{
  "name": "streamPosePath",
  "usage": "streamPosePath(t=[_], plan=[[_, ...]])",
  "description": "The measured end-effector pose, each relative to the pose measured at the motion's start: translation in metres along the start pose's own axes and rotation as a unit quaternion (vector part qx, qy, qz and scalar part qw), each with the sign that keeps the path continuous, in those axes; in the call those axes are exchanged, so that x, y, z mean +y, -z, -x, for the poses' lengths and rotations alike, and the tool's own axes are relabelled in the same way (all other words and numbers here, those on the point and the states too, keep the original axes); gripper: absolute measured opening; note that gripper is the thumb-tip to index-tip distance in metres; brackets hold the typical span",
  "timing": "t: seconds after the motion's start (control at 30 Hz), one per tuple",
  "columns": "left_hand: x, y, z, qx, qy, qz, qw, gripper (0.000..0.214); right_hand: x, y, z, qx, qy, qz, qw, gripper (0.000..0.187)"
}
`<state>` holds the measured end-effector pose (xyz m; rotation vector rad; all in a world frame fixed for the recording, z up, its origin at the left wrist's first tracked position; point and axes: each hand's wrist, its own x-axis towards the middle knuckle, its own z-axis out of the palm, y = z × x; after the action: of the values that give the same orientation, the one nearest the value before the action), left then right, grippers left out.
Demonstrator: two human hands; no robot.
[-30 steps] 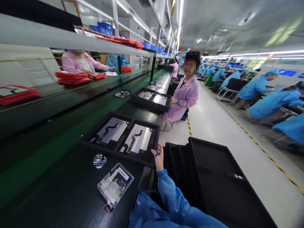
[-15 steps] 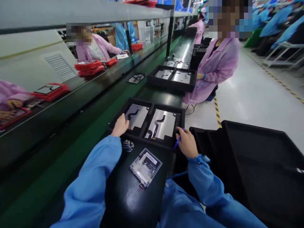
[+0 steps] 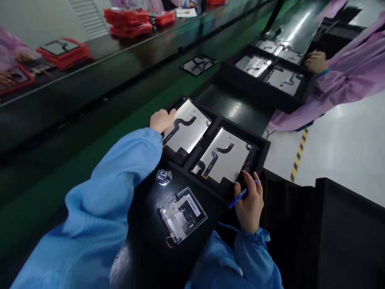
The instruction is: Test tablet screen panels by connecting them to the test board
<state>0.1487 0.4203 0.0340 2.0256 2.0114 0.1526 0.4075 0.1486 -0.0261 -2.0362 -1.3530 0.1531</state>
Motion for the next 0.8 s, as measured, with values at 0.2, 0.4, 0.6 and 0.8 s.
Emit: streamPosePath(t=[0.2, 0.4, 0.6, 0.8], plan=[[0.016, 0.031, 0.016, 0.091, 0.022, 0.036, 0.995, 0.056, 0.003, -0.001, -0.003, 0.011, 0.024, -0.017, 1.000, 0.046], [-0.059, 0.146, 0.086, 0.246, 0.089, 0.027, 0.965, 0.072, 0.005, -0.003, -0.008, 0.033, 0.065, -0.046, 0.996, 0.047], [-0.198, 0.136, 0.219, 0.248, 0.223, 0.146, 0.931, 0.079, 0.007, -0.007, -0.012, 0.054, 0.091, -0.059, 0.993, 0.043], [-0.268, 0.059, 0.296, 0.049, 0.250, 0.177, 0.951, 0.081, 0.010, -0.011, -0.016, 0.066, 0.107, -0.056, 0.991, 0.045]])
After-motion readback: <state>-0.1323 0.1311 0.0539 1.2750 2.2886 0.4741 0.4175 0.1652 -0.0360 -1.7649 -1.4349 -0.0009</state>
